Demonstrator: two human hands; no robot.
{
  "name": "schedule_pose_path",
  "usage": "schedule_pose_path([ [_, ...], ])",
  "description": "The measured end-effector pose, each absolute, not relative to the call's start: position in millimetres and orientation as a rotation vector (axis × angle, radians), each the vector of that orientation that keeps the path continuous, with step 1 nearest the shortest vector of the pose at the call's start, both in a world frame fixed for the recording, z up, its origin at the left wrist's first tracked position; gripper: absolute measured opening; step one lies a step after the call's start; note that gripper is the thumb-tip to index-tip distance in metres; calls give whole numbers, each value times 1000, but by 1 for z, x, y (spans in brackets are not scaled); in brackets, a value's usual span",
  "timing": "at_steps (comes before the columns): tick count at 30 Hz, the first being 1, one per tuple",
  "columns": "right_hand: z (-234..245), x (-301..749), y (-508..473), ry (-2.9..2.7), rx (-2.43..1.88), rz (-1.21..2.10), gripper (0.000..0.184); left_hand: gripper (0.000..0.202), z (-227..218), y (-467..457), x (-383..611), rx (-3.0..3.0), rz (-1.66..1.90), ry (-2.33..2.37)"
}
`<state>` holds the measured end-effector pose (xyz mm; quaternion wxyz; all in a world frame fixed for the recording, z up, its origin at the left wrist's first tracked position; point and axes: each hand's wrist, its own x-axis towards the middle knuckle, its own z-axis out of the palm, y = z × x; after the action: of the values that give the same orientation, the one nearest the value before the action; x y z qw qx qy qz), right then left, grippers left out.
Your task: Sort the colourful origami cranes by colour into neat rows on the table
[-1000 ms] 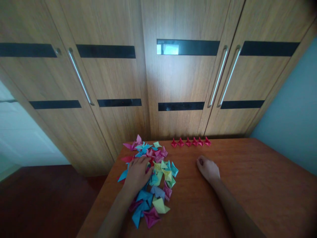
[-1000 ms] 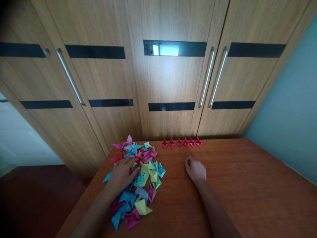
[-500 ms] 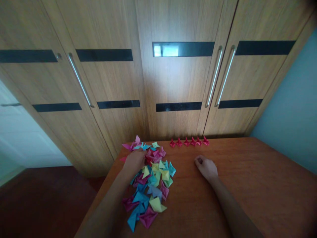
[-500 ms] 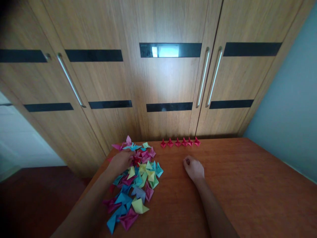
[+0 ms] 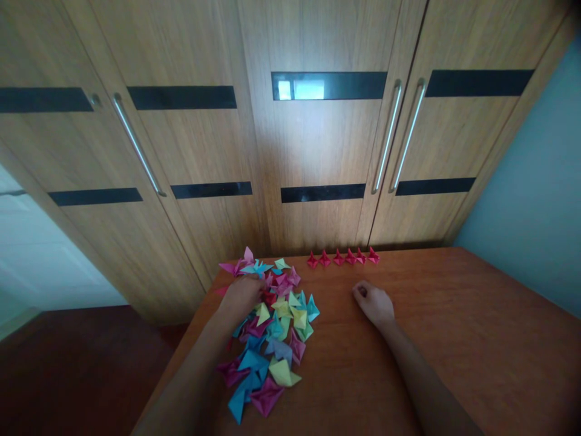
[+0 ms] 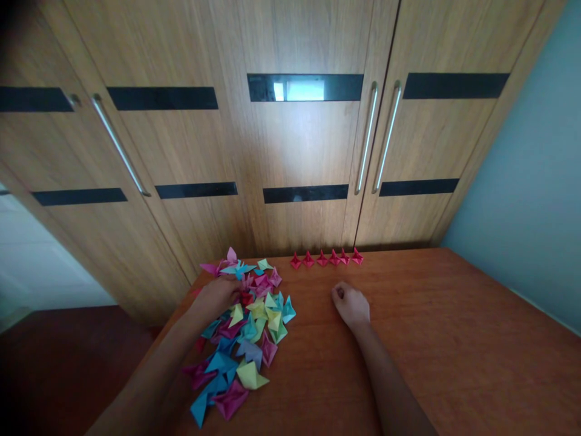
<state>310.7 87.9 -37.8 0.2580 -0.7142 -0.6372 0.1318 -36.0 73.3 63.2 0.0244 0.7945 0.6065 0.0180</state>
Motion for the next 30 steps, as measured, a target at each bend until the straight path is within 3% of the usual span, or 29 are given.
schedule_pose_path([
  [23, -40, 312, 89, -1745, -1937, 338, 17, 18, 58, 75, -56, 2624, 189, 1661],
  [30, -39, 313, 89, -1687, -1877, 426, 15, 19, 75, 54, -48, 2326, 901, 1620],
])
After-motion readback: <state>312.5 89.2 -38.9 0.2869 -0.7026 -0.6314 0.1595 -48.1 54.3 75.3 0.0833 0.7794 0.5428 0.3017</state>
